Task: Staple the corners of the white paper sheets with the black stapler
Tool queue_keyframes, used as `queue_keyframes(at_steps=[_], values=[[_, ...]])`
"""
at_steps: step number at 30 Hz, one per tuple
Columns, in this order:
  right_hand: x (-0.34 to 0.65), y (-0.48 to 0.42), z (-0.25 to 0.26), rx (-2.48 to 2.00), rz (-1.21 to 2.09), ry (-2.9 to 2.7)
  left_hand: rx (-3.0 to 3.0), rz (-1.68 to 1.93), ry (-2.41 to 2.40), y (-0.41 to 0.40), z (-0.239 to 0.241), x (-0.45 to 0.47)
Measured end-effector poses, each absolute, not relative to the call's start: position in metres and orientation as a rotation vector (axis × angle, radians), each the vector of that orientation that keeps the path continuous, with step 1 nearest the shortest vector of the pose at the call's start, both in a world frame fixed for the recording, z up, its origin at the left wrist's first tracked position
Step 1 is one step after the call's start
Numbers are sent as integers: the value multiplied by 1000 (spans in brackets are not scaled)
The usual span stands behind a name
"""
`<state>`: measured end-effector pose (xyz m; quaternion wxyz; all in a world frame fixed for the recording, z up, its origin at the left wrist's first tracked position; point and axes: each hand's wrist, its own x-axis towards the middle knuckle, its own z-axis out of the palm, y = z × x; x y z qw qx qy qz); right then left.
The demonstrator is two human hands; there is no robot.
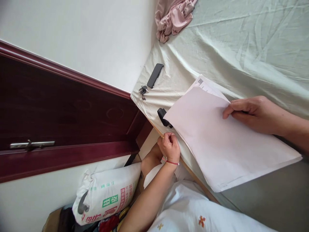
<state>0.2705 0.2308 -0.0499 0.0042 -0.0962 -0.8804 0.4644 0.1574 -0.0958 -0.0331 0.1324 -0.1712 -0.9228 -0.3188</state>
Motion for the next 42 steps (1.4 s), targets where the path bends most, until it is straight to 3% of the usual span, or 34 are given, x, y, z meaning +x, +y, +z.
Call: queue_keyframes(at_steps=[22, 28, 35, 38, 42], values=[[275, 243, -51, -165, 1544, -2789, -468, -907, -2705, -101, -37, 158], [275, 240, -44, -194, 1520, -2778, -272, -1345, -2776, -105, -30, 156], [280, 236, -31, -665, 2021, -2435, -29, -2045, -2724, -113, -13, 169], [280, 233, -26, -803, 2073, -2271, -16, -2128, -2744, -115, -14, 174], [278, 235, -26, -808, 2057, -2278, -134, -1954, -2833, -117, -21, 175]])
